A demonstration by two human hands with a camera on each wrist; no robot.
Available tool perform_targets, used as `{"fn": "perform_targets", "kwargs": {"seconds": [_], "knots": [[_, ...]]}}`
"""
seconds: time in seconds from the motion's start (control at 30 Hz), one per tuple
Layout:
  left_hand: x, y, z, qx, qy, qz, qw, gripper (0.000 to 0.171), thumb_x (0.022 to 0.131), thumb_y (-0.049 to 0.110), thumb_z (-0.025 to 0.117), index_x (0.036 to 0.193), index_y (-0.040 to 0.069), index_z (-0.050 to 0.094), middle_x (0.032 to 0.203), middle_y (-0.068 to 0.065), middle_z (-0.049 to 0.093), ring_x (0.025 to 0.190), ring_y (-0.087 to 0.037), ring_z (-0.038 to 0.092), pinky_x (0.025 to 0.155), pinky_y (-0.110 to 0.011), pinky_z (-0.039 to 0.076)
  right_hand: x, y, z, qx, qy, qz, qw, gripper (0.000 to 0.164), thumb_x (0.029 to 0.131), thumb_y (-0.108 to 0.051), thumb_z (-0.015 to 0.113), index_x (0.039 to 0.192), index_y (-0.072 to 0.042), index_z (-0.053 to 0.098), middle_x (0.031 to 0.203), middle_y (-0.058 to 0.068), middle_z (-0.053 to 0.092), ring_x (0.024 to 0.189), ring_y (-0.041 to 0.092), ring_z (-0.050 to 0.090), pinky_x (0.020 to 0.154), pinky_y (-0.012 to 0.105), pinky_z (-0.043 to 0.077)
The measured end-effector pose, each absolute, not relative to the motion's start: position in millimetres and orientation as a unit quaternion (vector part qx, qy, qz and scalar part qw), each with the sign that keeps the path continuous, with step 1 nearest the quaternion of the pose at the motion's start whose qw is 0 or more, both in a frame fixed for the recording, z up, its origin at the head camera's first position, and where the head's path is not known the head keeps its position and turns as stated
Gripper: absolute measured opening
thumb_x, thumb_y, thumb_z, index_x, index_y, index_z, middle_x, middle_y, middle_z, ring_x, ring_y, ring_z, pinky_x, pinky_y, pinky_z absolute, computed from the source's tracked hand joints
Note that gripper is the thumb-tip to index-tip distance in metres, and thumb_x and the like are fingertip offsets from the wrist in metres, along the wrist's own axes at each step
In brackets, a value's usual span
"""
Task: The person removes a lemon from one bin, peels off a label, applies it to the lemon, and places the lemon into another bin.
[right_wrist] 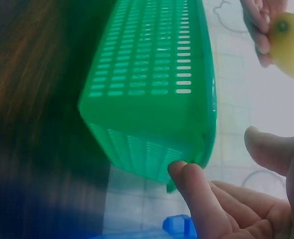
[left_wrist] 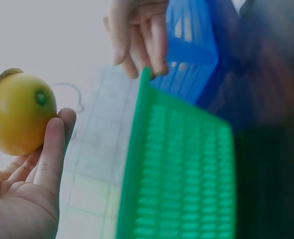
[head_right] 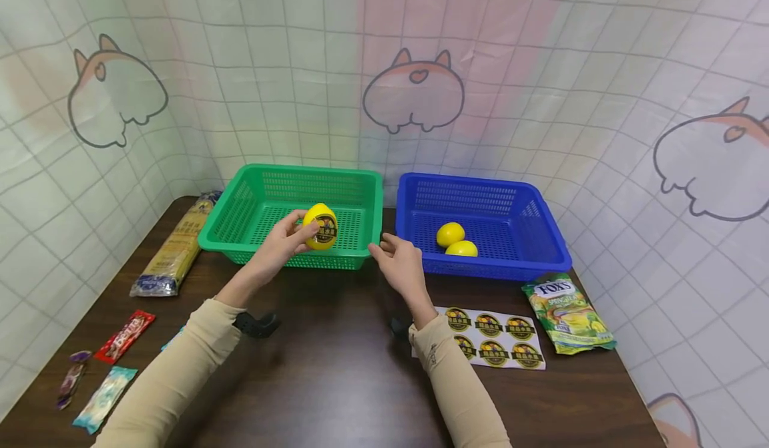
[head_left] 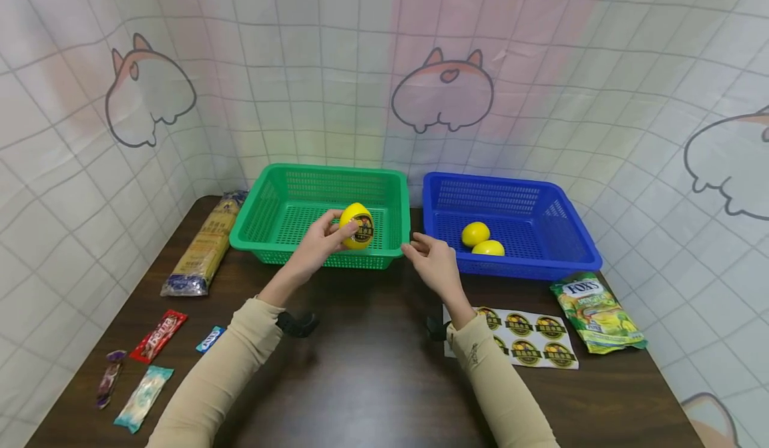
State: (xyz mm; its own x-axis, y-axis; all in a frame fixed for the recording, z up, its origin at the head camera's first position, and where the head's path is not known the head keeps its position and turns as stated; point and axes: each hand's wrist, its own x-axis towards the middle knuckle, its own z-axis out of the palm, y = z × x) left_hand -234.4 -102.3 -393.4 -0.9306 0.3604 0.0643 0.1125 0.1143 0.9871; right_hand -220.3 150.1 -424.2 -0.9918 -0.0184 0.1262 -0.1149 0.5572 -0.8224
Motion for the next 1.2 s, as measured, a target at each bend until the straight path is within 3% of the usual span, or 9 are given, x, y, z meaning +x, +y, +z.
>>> {"fn": "perform_targets", "kwargs": {"seconds": [0.17,0.33,0.47,0.7,0.9,1.2], "knots": [[-255,-109,-384,0.145,0.749,0.643,0.074,0.054,0.099,0.046,0.057,0.139,0.011,0.044,0.135,-0.021,0.061,0.113,-0.019,0.066,0.103,-0.046,0.054,-229,146,-425,0.022,-0.88,0.471,0.059,0.053,0.094,-0.036,0.066,0.135,-0.003,0.06,0.115,0.013,0.075,0.096,0.024,0.076,0.087,0.043,0.061],[-276,-117,-376,0.123,0.752,0.643,0.075,0.06,0.099,0.048,0.056,0.141,0.008,0.041,0.138,-0.022,0.056,0.121,-0.029,0.063,0.107,-0.05,0.05,-235,141,-424,0.008,-0.878,0.475,0.062,0.052,0.093,-0.033,0.068,0.134,-0.002,0.06,0.11,0.014,0.076,0.087,0.023,0.077,0.083,0.043,0.062],[-298,-123,-377,0.09,0.763,0.633,0.096,0.067,0.097,0.053,0.056,0.142,0.007,0.038,0.143,-0.02,0.049,0.128,-0.034,0.058,0.109,-0.046,0.05,-238,139,-424,-0.003,-0.876,0.478,0.064,0.05,0.091,-0.029,0.071,0.132,-0.001,0.062,0.108,0.016,0.077,0.084,0.024,0.078,0.082,0.042,0.062],[-322,-134,-372,0.033,0.73,0.663,0.162,0.067,0.104,0.042,0.045,0.151,-0.001,0.023,0.152,-0.027,0.033,0.138,-0.037,0.047,0.118,-0.045,0.041,-240,140,-423,-0.01,-0.878,0.474,0.065,0.045,0.091,-0.023,0.072,0.13,0.0,0.064,0.109,0.018,0.076,0.083,0.025,0.078,0.079,0.04,0.063],[-343,-148,-383,-0.008,0.721,0.669,0.183,0.065,0.108,0.038,0.035,0.155,-0.003,0.018,0.157,-0.027,0.025,0.147,-0.039,0.035,0.123,-0.045,0.034,-238,138,-420,-0.008,-0.882,0.468,0.06,0.045,0.092,-0.022,0.071,0.13,0.0,0.063,0.112,0.019,0.075,0.084,0.026,0.077,0.078,0.04,0.063],[-354,-166,-397,-0.083,0.783,0.587,0.189,0.072,0.106,0.042,0.038,0.156,-0.004,0.012,0.159,-0.027,0.023,0.146,-0.038,0.035,0.121,-0.044,0.037,-237,135,-422,0.001,-0.888,0.455,0.063,0.043,0.093,-0.023,0.071,0.128,-0.001,0.065,0.109,0.017,0.076,0.083,0.024,0.077,0.08,0.041,0.063]]}}
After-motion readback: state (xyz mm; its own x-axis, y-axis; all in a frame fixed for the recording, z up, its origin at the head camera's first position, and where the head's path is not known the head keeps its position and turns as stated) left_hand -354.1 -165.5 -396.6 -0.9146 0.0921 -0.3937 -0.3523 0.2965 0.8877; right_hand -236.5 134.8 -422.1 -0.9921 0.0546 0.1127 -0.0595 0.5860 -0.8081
